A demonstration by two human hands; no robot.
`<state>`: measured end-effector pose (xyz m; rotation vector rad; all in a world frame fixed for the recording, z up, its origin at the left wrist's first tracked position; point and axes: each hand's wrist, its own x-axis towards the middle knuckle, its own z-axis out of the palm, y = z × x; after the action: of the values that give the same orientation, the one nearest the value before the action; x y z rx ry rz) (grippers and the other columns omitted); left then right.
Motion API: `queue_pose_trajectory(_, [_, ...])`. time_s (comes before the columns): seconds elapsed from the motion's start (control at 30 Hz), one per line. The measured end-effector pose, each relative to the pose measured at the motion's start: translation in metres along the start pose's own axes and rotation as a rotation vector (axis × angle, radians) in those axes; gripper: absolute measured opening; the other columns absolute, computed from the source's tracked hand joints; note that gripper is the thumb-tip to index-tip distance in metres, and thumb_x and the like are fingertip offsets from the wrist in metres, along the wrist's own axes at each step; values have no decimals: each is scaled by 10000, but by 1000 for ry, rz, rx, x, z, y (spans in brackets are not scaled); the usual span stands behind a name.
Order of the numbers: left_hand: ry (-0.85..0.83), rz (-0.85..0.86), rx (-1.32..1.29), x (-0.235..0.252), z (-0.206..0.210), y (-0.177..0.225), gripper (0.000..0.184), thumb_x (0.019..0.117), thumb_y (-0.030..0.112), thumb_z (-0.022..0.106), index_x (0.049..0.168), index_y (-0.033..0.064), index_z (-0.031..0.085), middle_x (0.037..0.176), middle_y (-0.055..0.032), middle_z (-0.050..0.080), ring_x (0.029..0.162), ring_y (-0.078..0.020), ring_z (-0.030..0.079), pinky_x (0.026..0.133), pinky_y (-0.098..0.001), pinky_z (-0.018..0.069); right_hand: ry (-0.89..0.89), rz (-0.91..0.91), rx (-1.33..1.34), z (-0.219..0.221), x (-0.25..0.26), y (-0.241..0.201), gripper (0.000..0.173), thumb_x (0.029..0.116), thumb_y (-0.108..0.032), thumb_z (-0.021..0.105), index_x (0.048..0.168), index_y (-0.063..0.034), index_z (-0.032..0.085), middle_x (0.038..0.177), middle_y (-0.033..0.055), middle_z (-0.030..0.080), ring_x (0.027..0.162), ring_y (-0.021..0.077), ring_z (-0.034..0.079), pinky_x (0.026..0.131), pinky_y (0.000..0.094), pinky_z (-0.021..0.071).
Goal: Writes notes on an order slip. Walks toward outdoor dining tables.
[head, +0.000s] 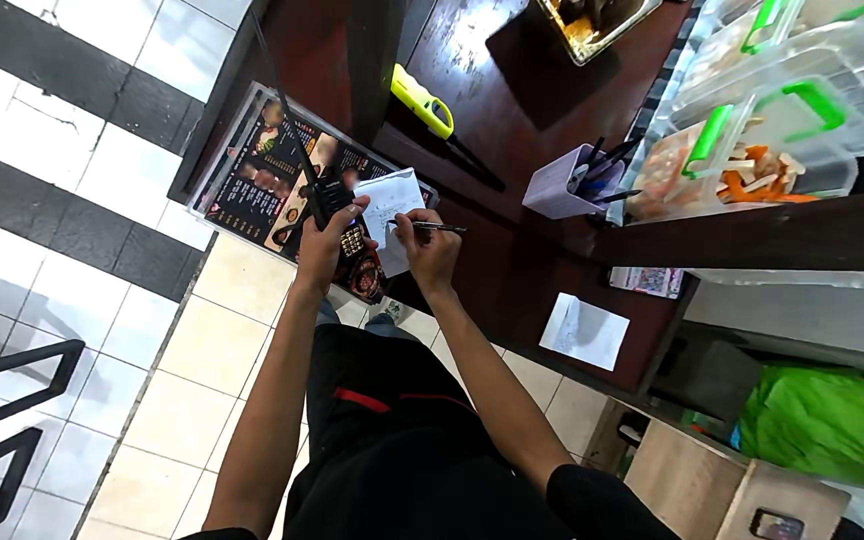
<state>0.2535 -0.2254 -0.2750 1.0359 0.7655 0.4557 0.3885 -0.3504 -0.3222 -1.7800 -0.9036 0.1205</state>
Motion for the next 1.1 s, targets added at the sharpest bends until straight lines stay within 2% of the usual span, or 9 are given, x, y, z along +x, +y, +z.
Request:
queue_pose_trajectory(0.27, [-4, 4, -11, 1, 0, -1, 336, 1069, 209, 441, 1267, 21, 637, 1248, -132, 708, 769, -241, 744, 683, -388, 648, 1, -27, -48, -2, -2, 0, 135, 967, -160, 722, 981, -26, 729, 875, 42, 749, 708, 68, 708, 630, 254, 615])
queue_pose_trajectory(0.5, [-5, 13, -14, 1, -1, -2, 346, 1067, 233, 460, 1276, 21, 636, 1237, -139, 713, 789, -251, 747, 693, -396, 648, 182, 101, 115, -8, -5, 0, 128, 1001, -119, 661, 1038, 1, 688, 854, 55, 754, 731, 130, 743, 651, 301, 648])
queue_pose_trajectory(0.63, [-3, -3, -22, 1, 0, -1, 351, 1073, 237, 465, 1291, 24, 638, 1230, -143, 715, 792, -261, 748, 700, -404, 649, 101, 41, 131, -7, -3, 1, 124, 965, -67, 696, 1058, 16, 695, 935, 77, 742, 785, 135, 732, 699, 308, 648])
queue_pose_trajectory(0.7, [-3, 0, -11, 1, 0, -1, 358, 1072, 231, 461, 1299, 24, 645, 1219, -148, 716, 782, -260, 747, 694, -405, 651, 66, 38, 95, -6, -3, 2, 134, 939, -84, 738, 1049, -9, 718, 959, 60, 755, 809, 117, 734, 725, 300, 645])
queue_pose_trajectory(0.83, [-3, -10, -15, 1, -1, 0, 352, 1066, 232, 476, 1293, 26, 649, 1210, -155, 714, 792, -277, 747, 704, -424, 652, 116, 88, 9, -4, 0, 4, 130, 925, -166, 774, 969, -48, 742, 869, 26, 764, 712, 84, 727, 650, 280, 637])
queue_pose_trajectory(0.97, [-13, -7, 6, 1, -1, 1, 366, 1077, 252, 453, 1298, 39, 652, 1186, -125, 728, 788, -235, 740, 692, -386, 644, 97, 71, -14, -3, 1, 5, 132, 941, -157, 752, 995, -38, 732, 885, 33, 755, 712, 87, 722, 639, 275, 634])
queue_pose_trajectory(1.1, [-15, 4, -24, 0, -2, -1, 360, 1068, 240, 469, 1302, 27, 642, 1167, -140, 727, 778, -249, 740, 695, -399, 646, 85, 54, -9, -3, 1, 5, 120, 943, -137, 745, 991, -27, 732, 892, 41, 757, 715, 88, 726, 638, 272, 637])
